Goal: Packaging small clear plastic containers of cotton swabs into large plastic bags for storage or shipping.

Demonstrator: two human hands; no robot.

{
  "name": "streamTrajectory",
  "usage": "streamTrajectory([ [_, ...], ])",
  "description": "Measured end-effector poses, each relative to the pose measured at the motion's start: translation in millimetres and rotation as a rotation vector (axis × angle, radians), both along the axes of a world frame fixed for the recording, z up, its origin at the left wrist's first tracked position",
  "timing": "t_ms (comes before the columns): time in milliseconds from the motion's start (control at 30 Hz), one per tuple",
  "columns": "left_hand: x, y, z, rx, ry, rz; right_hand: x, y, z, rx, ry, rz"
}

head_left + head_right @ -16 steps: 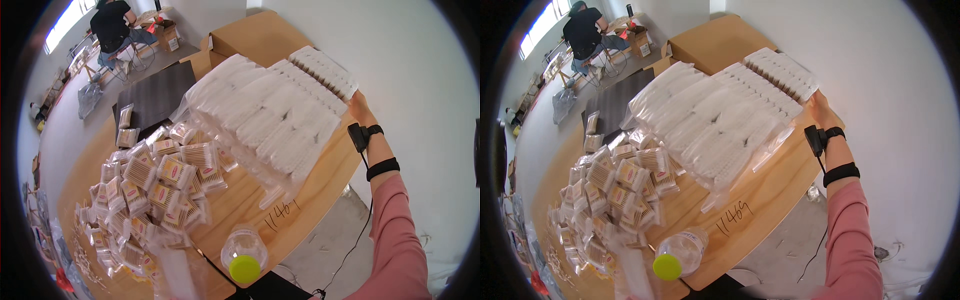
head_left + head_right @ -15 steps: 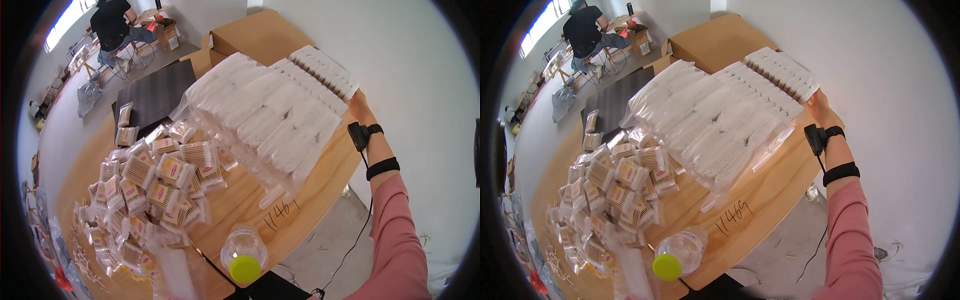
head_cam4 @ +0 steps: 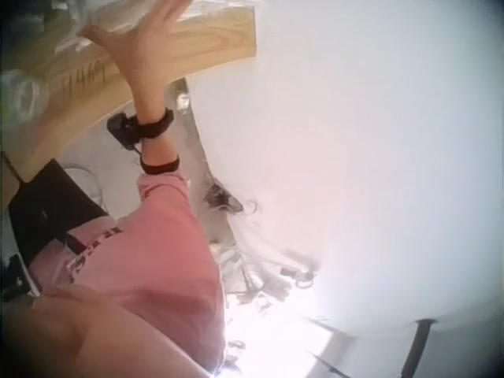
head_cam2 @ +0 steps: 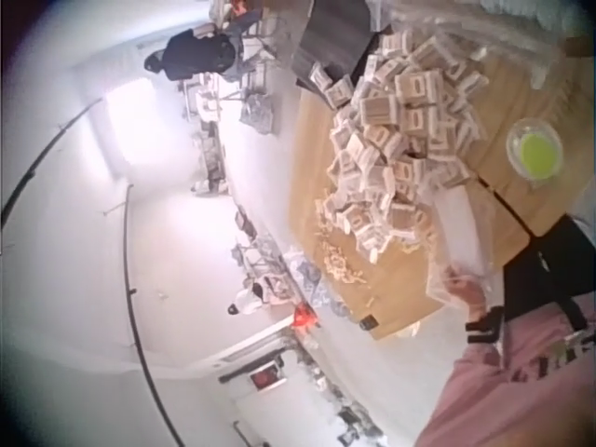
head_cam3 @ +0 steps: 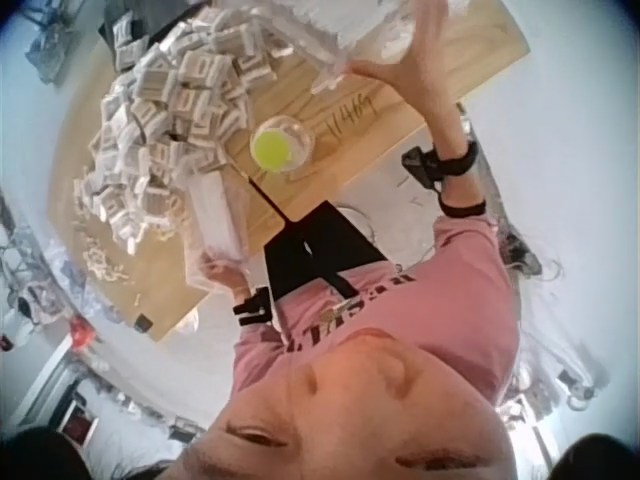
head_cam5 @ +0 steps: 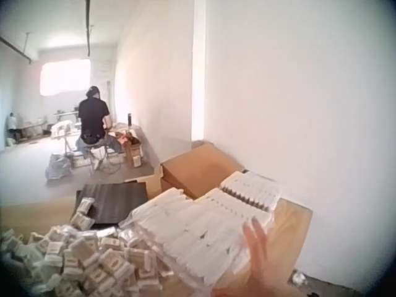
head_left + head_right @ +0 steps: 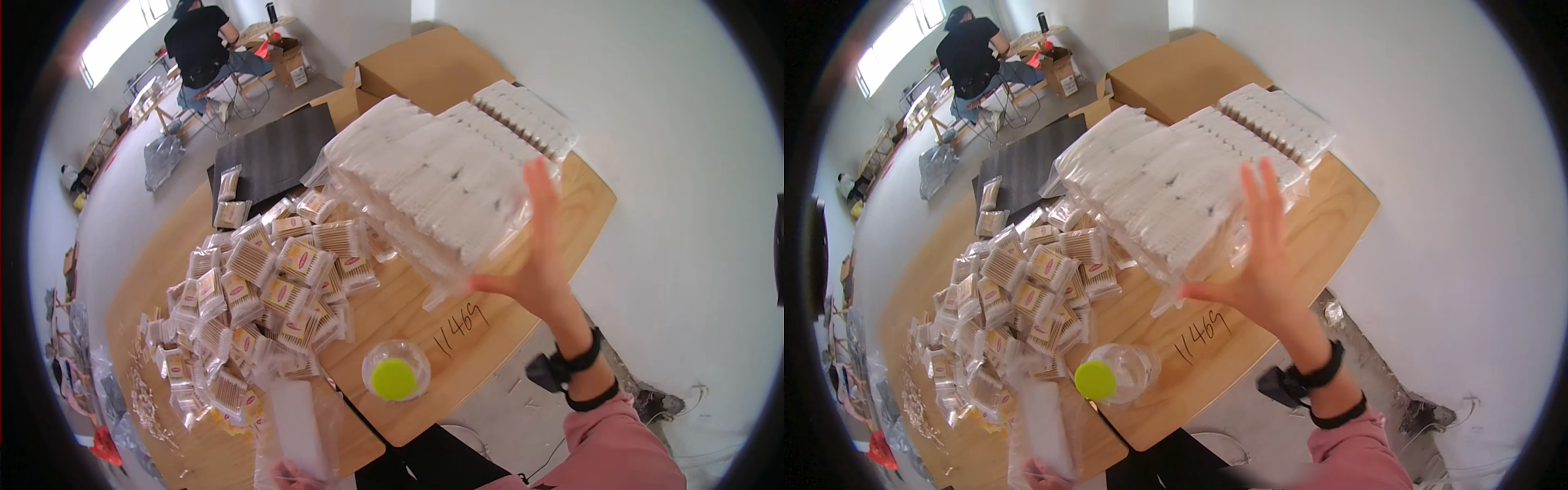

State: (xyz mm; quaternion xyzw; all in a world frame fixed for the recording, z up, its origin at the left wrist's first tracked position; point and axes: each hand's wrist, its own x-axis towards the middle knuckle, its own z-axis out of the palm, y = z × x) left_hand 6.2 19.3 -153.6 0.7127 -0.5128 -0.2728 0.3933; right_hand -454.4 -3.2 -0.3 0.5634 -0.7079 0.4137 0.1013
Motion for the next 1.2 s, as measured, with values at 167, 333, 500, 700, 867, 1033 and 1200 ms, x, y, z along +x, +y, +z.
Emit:
streamTrajectory([
  [167, -5, 0, 12, 0.011, -0.075, -0.098, 13, -10, -2, -0.037, -0.186, -0.030],
  [333, -6, 0, 18, 0.019, -0.150, -0.103, 22, -23, -6, -0.137, -0.210, -0.073],
  [500, 6, 1, -1, -0.096, -0.055, -0.163, -6, -32, -21, -0.297, -0.402, -0.105],
  [700, -4, 2, 16, -0.042, -0.137, -0.173, -71, -8, 24, -0.378, -1.693, 0.100],
  [867, -8, 0, 17, -0.052, -0.137, -0.151, -101, 14, 38, -0.567, -1.693, -0.068],
  [1033, -3, 0, 8, -0.011, -0.064, -0.088, -161, 45, 33, -0.757, -1.659, -0.108],
  [1200, -1, 0, 9, -0.011, -0.232, -0.108, -224, 45, 33, -0.732, -1.008, -0.273],
])
